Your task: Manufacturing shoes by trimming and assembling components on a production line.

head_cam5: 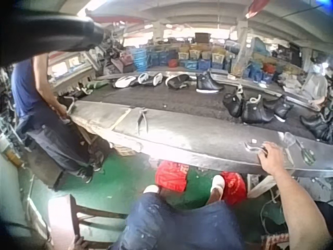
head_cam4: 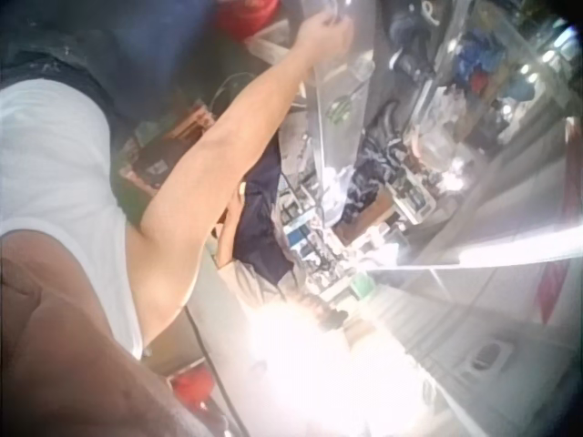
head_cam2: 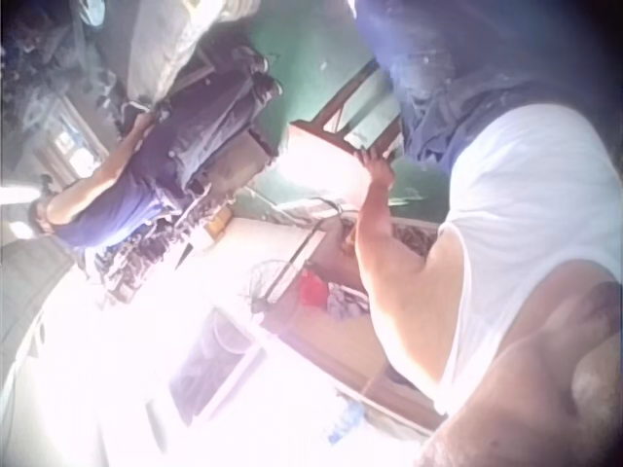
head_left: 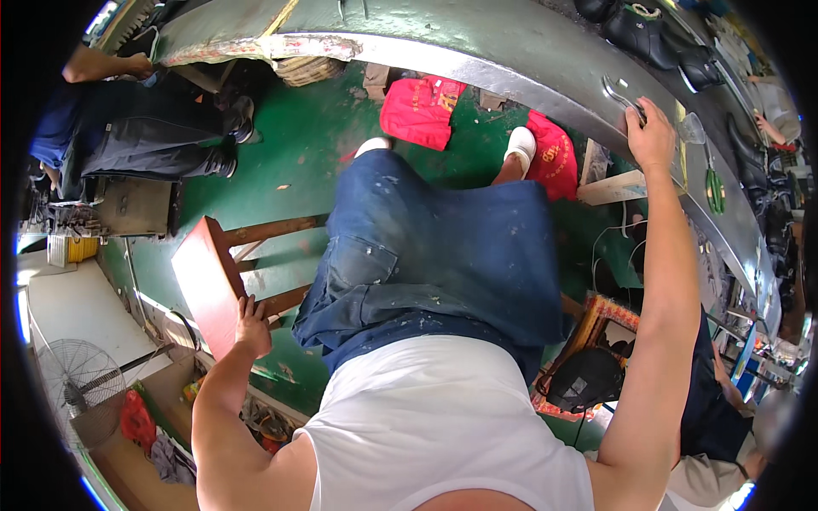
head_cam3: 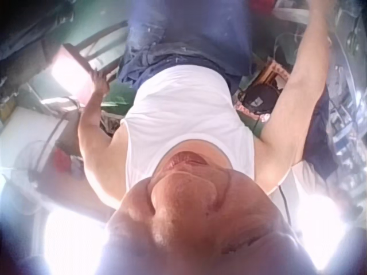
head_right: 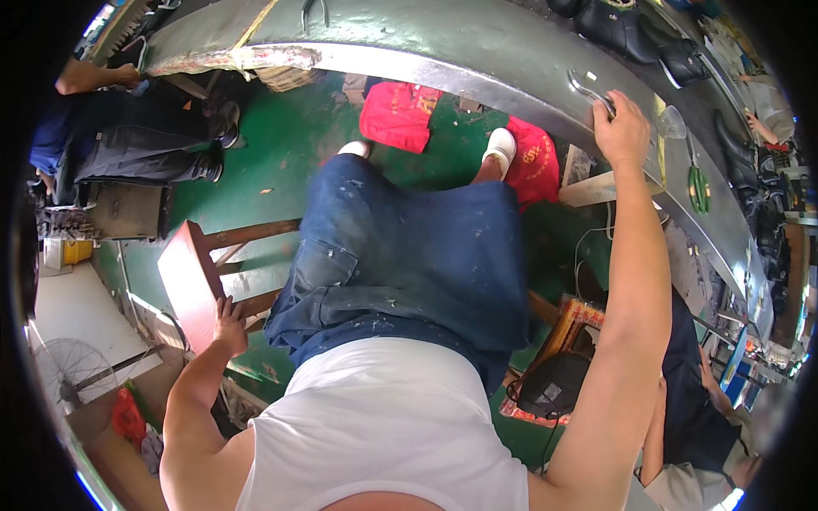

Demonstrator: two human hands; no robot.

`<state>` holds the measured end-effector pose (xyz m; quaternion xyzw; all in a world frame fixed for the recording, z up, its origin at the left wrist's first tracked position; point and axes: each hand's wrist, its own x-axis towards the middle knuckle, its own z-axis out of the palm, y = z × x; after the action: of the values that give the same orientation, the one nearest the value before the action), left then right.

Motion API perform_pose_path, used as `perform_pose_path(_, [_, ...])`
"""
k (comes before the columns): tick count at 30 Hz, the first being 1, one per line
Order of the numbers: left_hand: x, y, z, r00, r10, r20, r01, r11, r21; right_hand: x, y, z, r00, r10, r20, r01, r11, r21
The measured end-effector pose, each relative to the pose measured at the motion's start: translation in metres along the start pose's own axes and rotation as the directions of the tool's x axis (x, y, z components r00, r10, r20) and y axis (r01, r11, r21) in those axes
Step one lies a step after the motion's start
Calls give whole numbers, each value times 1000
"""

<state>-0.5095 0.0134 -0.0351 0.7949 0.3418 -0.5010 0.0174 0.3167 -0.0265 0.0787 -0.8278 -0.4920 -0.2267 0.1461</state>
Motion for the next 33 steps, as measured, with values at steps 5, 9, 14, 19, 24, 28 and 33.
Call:
perform_pose_path(5, [-2,-4,2,998,5,-56,-7,1000,-30,0,4,0,1000,8,-19,-8,1000,-2])
perform_pose_path(9, [1,-6,11,997,1,-76,-3,1000,-27,1,-1,2,1000,24,-9,-24,1000,-17])
perform_pose_path(14, [-3,-4,-4,1000,7,-20,-7,1000,8,-3,-3,-1,998,55,21,-54,998,-33])
perform_pose_path(19, [1,-3,3,999,2,47,-6,997,74,-7,-7,-3,996,84,-3,-84,996,-15])
perform_pose_path(24, [4,-4,7,999,2,33,-2,1000,5,0,-1,3,999,10,-45,-10,1000,-3])
perform_pose_path(28, [1,0,13,995,-21,94,17,999,46,-2,-6,4,998,53,-24,-53,998,-26])
perform_pose_path(33, [4,0,5,997,-18,78,14,999,49,1,-7,-1,996,93,-6,-93,996,4])
